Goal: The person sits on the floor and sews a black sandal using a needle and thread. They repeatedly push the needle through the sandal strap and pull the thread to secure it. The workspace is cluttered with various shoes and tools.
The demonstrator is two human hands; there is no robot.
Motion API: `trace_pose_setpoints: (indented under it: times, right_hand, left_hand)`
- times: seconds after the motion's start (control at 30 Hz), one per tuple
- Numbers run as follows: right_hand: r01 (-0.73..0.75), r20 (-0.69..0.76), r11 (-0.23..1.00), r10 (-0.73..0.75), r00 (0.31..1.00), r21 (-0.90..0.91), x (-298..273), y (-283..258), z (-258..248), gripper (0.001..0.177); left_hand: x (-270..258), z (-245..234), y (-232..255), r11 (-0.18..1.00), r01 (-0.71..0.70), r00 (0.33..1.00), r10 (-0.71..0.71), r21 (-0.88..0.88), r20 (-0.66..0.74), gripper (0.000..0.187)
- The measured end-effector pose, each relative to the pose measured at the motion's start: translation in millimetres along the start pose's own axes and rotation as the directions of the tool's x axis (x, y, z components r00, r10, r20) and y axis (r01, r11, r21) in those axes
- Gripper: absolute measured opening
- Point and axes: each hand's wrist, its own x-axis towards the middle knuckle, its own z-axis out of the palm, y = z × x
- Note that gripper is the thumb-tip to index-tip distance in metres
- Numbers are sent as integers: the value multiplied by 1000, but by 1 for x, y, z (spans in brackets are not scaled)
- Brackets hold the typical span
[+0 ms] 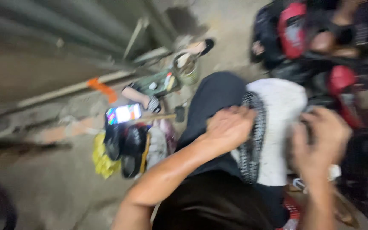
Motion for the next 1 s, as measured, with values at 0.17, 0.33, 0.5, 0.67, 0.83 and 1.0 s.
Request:
trace_pose_setpoints:
  times: [0.17, 0.33, 0.5, 0.67, 0.83, 1.0]
  right_hand:
    - [86, 20, 996, -86, 996, 8, -16, -25, 33, 20]
    - [-72, 86, 947, 47, 995, 312, -18, -50, 6, 12]
    - [-342, 288, 410, 189, 939, 845, -30, -64, -24, 21]
    - [-336, 255, 665, 220, 942, 667, -39, -76, -36, 19]
    - [-177, 33, 902, 179, 983, 394, -56, -76, -16, 20]
    - [-173, 76, 943, 157, 985, 286, -72, -77, -9, 26]
  left_hand:
    - [-32, -31, -2, 996, -48, 999, 48, -71, -2, 9]
    - [-49, -34, -5, 995, -84, 985, 75, -51, -155, 25]
    - [-64, -32, 0, 997, -76, 989, 75, -9, -126, 24]
    - [-84, -40, 18, 992, -121, 982, 126, 43, -140, 24]
    - [-103, -45, 40, 987, -140, 980, 149, 75, -133, 23]
    - [-112, -39, 51, 965, -204, 950, 235, 165, -204, 18]
